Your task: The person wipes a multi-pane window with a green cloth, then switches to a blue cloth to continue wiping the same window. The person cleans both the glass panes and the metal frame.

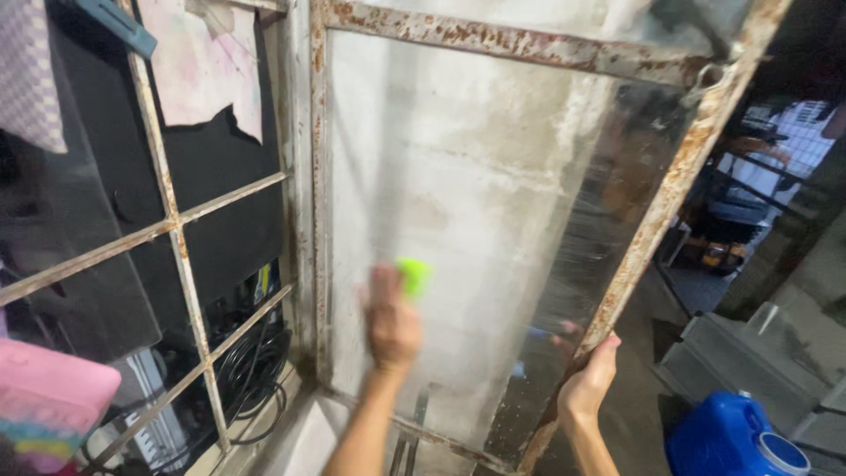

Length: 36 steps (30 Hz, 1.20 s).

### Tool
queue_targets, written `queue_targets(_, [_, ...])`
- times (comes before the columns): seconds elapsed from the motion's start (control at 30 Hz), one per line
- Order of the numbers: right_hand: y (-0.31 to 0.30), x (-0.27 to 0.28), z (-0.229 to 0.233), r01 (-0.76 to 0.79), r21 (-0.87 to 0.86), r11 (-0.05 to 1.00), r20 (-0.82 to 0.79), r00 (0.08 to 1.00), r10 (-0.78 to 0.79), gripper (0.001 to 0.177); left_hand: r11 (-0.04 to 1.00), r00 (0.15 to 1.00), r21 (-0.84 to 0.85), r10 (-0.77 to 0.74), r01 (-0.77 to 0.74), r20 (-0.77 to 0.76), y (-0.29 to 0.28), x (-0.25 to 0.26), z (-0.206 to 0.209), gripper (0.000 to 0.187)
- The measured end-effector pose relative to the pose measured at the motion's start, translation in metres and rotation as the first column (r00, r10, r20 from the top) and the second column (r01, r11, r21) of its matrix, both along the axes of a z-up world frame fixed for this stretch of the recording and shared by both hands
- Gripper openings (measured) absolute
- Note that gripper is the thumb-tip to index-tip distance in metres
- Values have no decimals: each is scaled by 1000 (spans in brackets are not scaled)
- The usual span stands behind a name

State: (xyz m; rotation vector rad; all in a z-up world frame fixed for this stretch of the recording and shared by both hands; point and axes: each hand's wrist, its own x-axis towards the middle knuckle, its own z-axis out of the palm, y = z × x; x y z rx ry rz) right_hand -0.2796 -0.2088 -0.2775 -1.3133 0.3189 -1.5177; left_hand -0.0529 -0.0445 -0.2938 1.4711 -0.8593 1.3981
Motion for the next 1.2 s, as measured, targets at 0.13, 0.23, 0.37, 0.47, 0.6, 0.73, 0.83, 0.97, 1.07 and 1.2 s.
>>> queue_targets(0.13, [3, 0, 4, 32, -28, 999, -47, 998, -33, 66, 963, 912, -211, 72, -170, -404, 26, 43, -15, 62])
queue_targets(0.23, [1, 0, 2, 23, -37, 999, -59, 998, -25, 68, 954, 878, -296, -106, -42, -466, -15, -14, -36, 63])
queue_targets(0.37, [-14, -3, -15, -117, 41, 992, 31, 993, 116, 69, 967, 961, 88, -224, 240, -165, -77, -162, -76, 51])
queue_targets(0.47, [-22, -9, -47, -91, 74, 993, 2, 996, 91, 73, 920, 951, 242, -292, 308, -100, -80, -187, -94, 54])
queue_targets(0.6, [-9, -15, -110, -121, 285, 951, 14, 992, 122, 68, 933, 977, 292, -210, 208, -24, -43, -112, -103, 55])
queue_targets(0.73, [-16, -4, -135, -45, 287, 957, -14, 999, 51, 64, 923, 514, -1, -216, 386, -830, 26, 9, -91, 61])
queue_targets(0.83, [-18, -3, -143, 29, 200, 979, -40, 999, -22, 63, 983, 812, -57, 113, -177, -572, 46, 36, -98, 64])
queue_targets(0.97, [-13, -4, -143, -24, 223, 974, 9, 1000, 22, 60, 987, 769, -159, -108, 8, -630, -2, -35, -142, 54])
queue_targets(1.07, [-5, -11, -135, -79, 314, 946, -14, 996, 88, 65, 892, 690, 205, -149, 403, -708, -36, -140, -182, 62])
queue_targets(1.2, [-2, -28, -141, -35, 273, 962, -201, 975, 92, 75, 800, 928, 482, -244, 357, -283, -46, -186, -208, 68])
